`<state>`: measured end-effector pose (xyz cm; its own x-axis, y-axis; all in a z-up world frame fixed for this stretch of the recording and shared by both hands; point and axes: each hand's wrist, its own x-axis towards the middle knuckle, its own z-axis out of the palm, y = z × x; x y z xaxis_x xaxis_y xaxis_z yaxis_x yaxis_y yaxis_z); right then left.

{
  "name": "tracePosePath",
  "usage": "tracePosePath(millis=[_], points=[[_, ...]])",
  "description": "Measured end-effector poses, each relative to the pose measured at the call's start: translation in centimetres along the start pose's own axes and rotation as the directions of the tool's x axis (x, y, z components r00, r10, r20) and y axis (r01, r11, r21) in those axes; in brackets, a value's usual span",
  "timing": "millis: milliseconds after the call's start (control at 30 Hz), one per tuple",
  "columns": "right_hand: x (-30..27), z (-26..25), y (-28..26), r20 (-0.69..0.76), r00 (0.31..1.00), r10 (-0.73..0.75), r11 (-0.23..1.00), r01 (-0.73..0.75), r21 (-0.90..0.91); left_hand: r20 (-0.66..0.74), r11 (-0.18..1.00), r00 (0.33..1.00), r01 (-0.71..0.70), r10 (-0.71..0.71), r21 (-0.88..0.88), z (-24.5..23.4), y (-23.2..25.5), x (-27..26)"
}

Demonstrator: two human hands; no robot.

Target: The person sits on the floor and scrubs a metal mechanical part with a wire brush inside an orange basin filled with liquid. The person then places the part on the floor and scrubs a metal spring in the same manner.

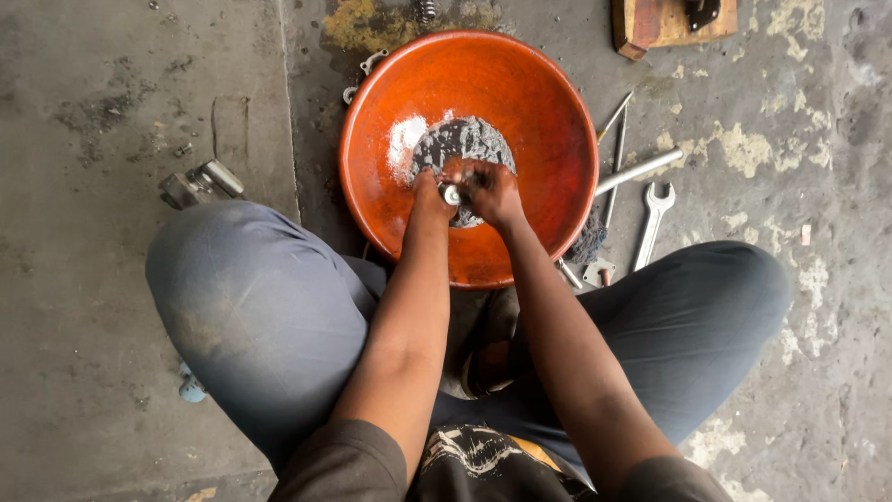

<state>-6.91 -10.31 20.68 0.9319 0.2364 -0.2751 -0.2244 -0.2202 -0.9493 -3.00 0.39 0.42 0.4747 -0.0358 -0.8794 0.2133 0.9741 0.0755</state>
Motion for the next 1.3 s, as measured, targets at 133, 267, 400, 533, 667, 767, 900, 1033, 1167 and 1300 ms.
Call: tracePosePath(millis=[133,267,400,533,667,767,900,1033,1167,1300], points=[[0.6,-0.6,4.4,-0.306,0.927,0.219,0.975,-0.215,0.047,0.328,0.983,0.938,0.155,-0.116,-0.096,2.0,0.7,-0.3],[0.9,-1.7,12.0,-0.437,0.896,0.074,0.712,-0.354,-0.606,0.559,0.968,0.817,0.233,-0.142,-0.095,2.8,1.6,-4.9],[0.7,0.1,16.3,-0.141,0.989,0.037,0.556,-0.137,-0.82,0.494,0.991,0.861,0.131,-0.121,0.015,5.0,2.3,-11.5],[0.5,1.5,9.2,-0.174,0.869,0.463,0.654,-0.467,-0.595,0.56,0.988,0.828,-0.083,-0.003,0.129,6.1,3.8,-14.2],[-0.4,0.8,5.7,-0.489,0.851,0.192,0.501,-0.513,-0.697,0.513,0.91,0.85,-0.298,0.117,0.288,5.8,3.8,-16.1],[0.9,0.2,11.4,-0.315,0.935,-0.161,0.464,-0.21,-0.861,0.473,0.894,0.858,-0.358,0.2,0.271,6.1,3.8,-16.9],[1.6,1.8,19.9,-0.186,0.982,-0.031,0.587,-0.133,-0.799,0.544,0.965,0.831,-0.224,0.115,0.138,6.1,4.2,-16.8],[4.4,-0.8,20.1,0.029,0.915,0.403,0.902,-0.391,-0.183,0.507,0.967,0.856,-0.201,0.097,0.154,6.1,4.9,-15.9],[2.1,-4.0,13.5,0.219,0.866,0.449,0.472,-0.438,0.765,0.426,0.945,0.886,-0.279,0.184,0.172,5.6,5.3,-16.0],[-0.7,-3.3,3.0,0.027,0.822,0.568,0.142,-0.13,0.981,0.422,0.964,0.89,-0.242,0.174,0.111,5.6,5.7,-16.0]])
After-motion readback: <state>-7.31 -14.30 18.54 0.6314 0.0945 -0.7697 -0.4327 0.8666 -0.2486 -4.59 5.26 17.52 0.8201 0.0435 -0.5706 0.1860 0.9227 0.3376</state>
